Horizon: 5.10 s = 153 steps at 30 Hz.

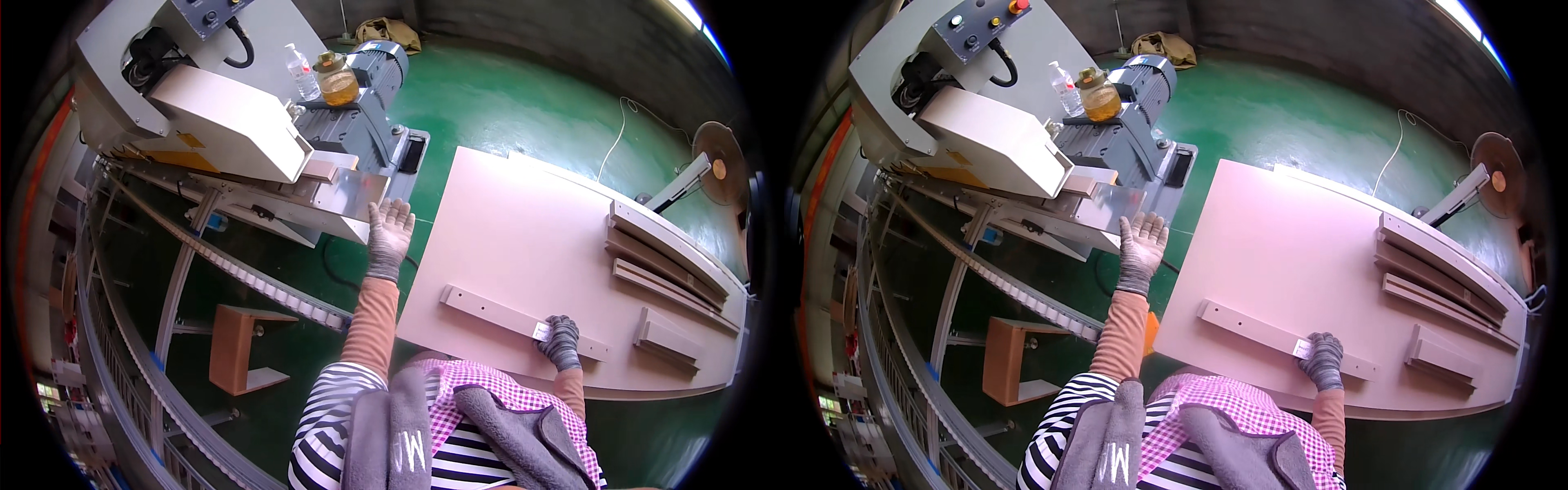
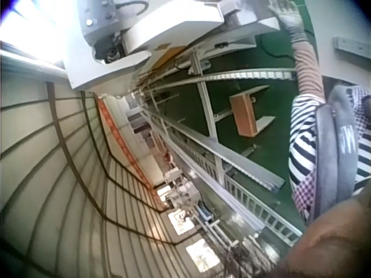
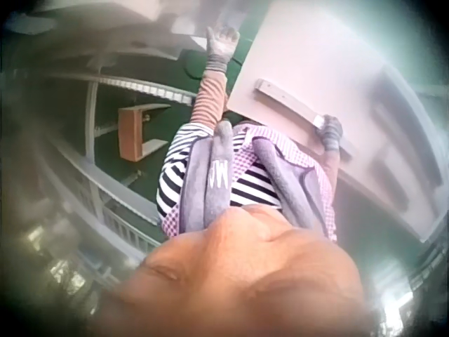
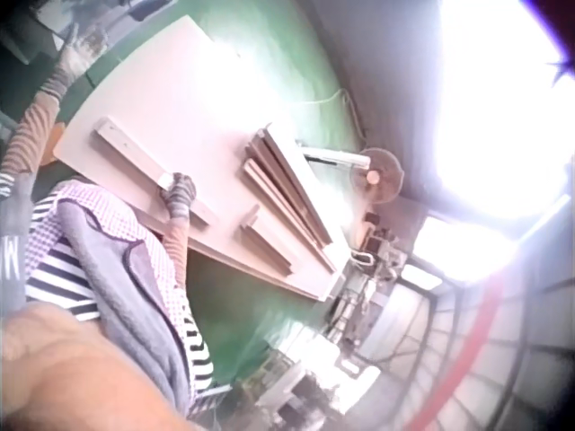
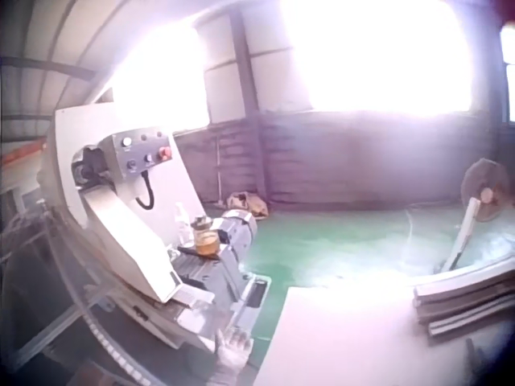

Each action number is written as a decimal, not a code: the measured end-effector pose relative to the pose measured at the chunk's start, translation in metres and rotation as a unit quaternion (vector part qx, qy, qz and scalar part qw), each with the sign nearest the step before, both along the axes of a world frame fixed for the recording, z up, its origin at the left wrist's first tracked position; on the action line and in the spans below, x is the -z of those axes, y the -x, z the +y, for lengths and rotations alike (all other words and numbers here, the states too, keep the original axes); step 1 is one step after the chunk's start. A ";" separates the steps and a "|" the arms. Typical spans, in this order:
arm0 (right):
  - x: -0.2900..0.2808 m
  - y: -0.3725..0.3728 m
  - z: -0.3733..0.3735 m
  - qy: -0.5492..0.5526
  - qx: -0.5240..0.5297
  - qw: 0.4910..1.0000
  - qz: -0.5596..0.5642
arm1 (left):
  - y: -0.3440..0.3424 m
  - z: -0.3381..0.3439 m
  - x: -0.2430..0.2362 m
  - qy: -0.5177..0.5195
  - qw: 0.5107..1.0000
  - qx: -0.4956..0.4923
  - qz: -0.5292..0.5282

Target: The person picks up narrow wood boards one at a time and feeds them into an edge-banding machine, then places the finished boards onto a larger panel on a nearby table.

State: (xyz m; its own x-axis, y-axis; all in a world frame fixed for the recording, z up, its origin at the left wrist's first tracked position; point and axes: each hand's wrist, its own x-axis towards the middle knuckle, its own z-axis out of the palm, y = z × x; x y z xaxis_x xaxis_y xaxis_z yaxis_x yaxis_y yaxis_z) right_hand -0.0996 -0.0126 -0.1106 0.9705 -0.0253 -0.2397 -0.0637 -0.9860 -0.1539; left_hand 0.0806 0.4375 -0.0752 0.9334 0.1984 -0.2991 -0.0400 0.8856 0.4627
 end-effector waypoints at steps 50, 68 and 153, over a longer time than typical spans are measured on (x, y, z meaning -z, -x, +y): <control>-0.060 -0.090 0.021 -0.846 0.106 0.511 0.111 | 0.158 -0.291 0.011 -0.484 0.769 0.403 -0.107; -0.177 0.012 -0.011 0.061 -0.157 0.965 -0.200 | 0.105 -0.144 -0.048 -0.786 0.407 0.388 -0.256; -0.109 -0.058 0.045 -0.287 -0.052 0.919 -0.264 | 0.100 -0.253 0.021 -0.470 0.866 0.168 -0.026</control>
